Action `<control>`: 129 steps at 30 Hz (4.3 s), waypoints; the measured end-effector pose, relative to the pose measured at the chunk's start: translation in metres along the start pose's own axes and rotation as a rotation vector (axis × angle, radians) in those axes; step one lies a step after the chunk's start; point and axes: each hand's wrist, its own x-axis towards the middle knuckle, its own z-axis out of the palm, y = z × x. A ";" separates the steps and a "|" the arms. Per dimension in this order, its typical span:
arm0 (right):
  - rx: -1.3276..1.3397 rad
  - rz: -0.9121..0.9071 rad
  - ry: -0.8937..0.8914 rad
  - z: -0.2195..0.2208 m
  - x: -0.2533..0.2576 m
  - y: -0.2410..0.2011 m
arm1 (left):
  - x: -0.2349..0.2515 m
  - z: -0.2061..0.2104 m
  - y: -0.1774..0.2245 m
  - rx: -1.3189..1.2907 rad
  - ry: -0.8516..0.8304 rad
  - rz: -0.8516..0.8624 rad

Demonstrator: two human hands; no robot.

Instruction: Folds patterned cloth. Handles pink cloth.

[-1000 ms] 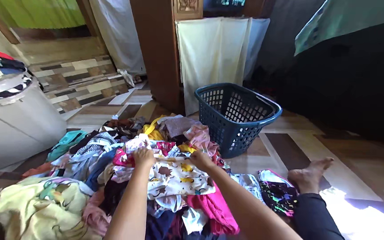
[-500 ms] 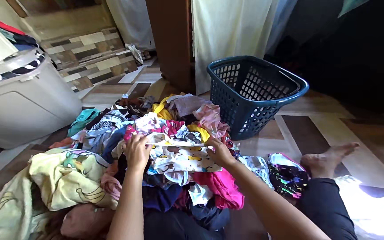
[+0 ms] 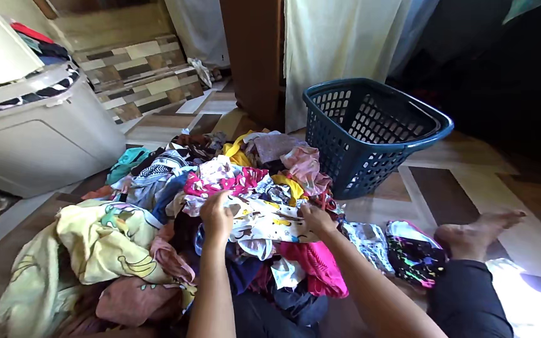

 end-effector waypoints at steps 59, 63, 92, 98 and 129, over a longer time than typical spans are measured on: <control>0.885 -0.211 -0.231 0.071 -0.055 -0.074 | -0.087 0.054 0.052 -1.875 0.350 -0.940; 0.888 -0.243 -0.151 0.067 -0.059 -0.075 | -0.102 0.028 0.043 -1.628 0.343 -0.951; 1.082 -0.314 -0.308 0.005 -0.165 0.069 | -0.151 0.043 0.094 -1.771 -0.255 -0.457; 1.365 -0.593 -0.407 0.003 -0.159 0.091 | -0.139 0.033 0.121 -1.542 -0.218 -0.626; 1.579 -0.292 -0.312 0.010 -0.174 0.098 | -0.137 0.068 0.078 -0.916 -0.344 0.182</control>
